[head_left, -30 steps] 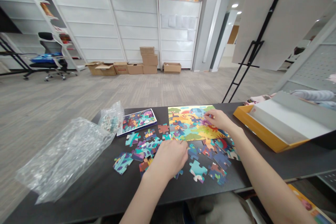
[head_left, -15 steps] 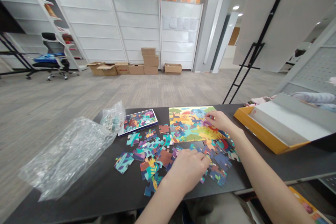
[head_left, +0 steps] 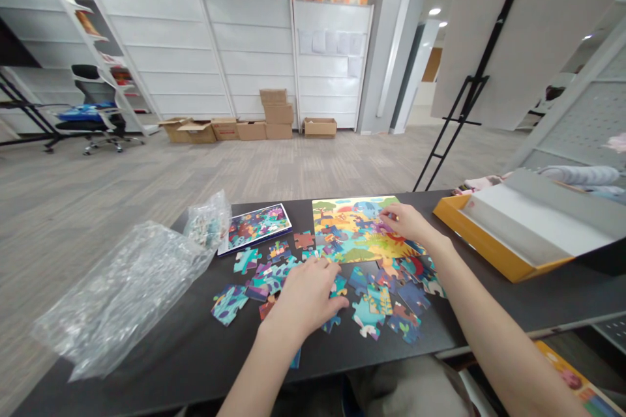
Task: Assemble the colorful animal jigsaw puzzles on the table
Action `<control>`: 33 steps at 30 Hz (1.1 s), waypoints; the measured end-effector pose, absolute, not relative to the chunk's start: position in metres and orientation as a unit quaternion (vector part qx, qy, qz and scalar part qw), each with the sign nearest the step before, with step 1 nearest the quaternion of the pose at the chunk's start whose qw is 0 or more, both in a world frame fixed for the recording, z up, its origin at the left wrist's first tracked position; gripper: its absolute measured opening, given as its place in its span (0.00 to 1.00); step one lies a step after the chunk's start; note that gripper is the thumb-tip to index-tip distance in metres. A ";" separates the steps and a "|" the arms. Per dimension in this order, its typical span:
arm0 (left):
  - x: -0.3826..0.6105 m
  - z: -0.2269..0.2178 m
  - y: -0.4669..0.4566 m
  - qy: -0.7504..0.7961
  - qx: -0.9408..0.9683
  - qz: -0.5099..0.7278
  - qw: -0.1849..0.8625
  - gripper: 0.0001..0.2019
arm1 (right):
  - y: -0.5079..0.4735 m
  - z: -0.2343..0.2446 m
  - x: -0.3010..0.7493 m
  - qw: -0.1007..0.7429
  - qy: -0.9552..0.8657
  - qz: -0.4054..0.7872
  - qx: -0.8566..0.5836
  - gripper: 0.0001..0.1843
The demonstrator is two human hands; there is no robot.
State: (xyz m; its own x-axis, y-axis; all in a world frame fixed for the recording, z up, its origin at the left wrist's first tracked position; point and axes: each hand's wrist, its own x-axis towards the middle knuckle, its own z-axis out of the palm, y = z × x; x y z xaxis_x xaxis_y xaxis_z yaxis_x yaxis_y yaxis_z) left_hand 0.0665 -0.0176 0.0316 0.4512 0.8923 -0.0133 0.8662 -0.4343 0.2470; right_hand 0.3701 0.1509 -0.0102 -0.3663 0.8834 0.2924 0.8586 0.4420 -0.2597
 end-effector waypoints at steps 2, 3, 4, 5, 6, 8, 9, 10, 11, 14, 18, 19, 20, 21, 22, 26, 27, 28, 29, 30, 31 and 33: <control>0.072 0.030 -0.017 0.518 0.847 0.058 0.104 0.20 | 0.151 -0.010 0.371 0.197 -0.826 0.033 -0.527 0.12; 0.074 0.030 -0.017 0.520 0.846 0.058 0.102 0.20 | 0.151 -0.010 0.371 0.197 -0.827 0.034 -0.526 0.12; 0.075 0.031 -0.017 0.524 0.844 0.056 0.100 0.19 | 0.151 -0.010 0.371 0.197 -0.828 0.036 -0.524 0.13; 0.075 0.031 -0.016 0.528 0.841 0.053 0.102 0.19 | 0.151 -0.010 0.371 0.197 -0.828 0.036 -0.523 0.13; 0.075 0.032 -0.015 0.534 0.838 0.049 0.103 0.20 | 0.151 -0.010 0.371 0.197 -0.829 0.037 -0.522 0.13; 0.074 0.032 -0.015 0.539 0.834 0.044 0.108 0.20 | 0.150 -0.010 0.371 0.199 -0.829 0.035 -0.522 0.13; 0.074 0.031 -0.014 0.539 0.834 0.044 0.111 0.20 | 0.150 -0.009 0.371 0.202 -0.828 0.033 -0.522 0.13; 0.073 0.031 -0.014 0.538 0.834 0.047 0.113 0.20 | 0.150 -0.009 0.372 0.207 -0.826 0.031 -0.523 0.13; 0.073 0.030 -0.014 0.537 0.834 0.051 0.115 0.20 | 0.150 -0.009 0.372 0.217 -0.823 0.026 -0.525 0.13; 0.072 0.028 -0.013 0.533 0.834 0.060 0.131 0.19 | 0.151 -0.008 0.375 0.272 -0.795 0.005 -0.542 0.13; 0.071 0.029 -0.012 0.525 0.832 0.066 0.165 0.22 | 0.153 -0.007 0.377 0.350 -0.733 -0.012 -0.583 0.14; 0.071 0.030 -0.012 0.525 0.831 0.070 0.173 0.22 | 0.153 -0.007 0.377 0.361 -0.724 -0.013 -0.587 0.14; 0.071 0.030 -0.012 0.524 0.829 0.073 0.182 0.23 | 0.153 -0.007 0.377 0.368 -0.720 -0.014 -0.588 0.14; 0.071 0.030 -0.012 0.522 0.828 0.077 0.189 0.23 | 0.153 -0.007 0.377 0.371 -0.720 -0.015 -0.587 0.14; 0.071 0.029 -0.011 0.521 0.827 0.082 0.193 0.23 | 0.153 -0.007 0.376 0.372 -0.721 -0.016 -0.584 0.14; 0.070 0.024 -0.010 0.510 0.830 0.098 0.202 0.21 | 0.152 -0.007 0.375 0.361 -0.728 -0.016 -0.582 0.15; 0.070 0.023 -0.009 0.508 0.831 0.101 0.204 0.20 | 0.152 -0.007 0.375 0.359 -0.730 -0.014 -0.582 0.15; 0.070 0.022 -0.009 0.506 0.831 0.104 0.207 0.20 | 0.152 -0.007 0.375 0.356 -0.731 -0.013 -0.582 0.15; 0.069 0.022 -0.009 0.504 0.831 0.108 0.209 0.20 | 0.152 -0.007 0.374 0.353 -0.732 -0.013 -0.582 0.15; 0.069 0.021 -0.009 0.503 0.831 0.111 0.212 0.20 | 0.152 -0.007 0.374 0.350 -0.735 -0.014 -0.581 0.15; 0.069 0.021 -0.009 0.500 0.831 0.114 0.215 0.20 | 0.152 -0.007 0.374 0.346 -0.738 -0.015 -0.579 0.14; 0.069 0.021 -0.009 0.497 0.831 0.122 0.220 0.20 | 0.152 -0.007 0.375 0.337 -0.744 -0.017 -0.577 0.14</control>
State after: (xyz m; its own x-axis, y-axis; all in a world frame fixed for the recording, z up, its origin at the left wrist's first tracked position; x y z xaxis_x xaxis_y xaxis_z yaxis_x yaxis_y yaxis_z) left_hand 0.0688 -0.0089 0.0208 0.4762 0.8792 -0.0150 0.7715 -0.4095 0.4869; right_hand 0.3748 0.1524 -0.0071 -0.1073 0.8465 0.5214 0.8701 0.3337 -0.3628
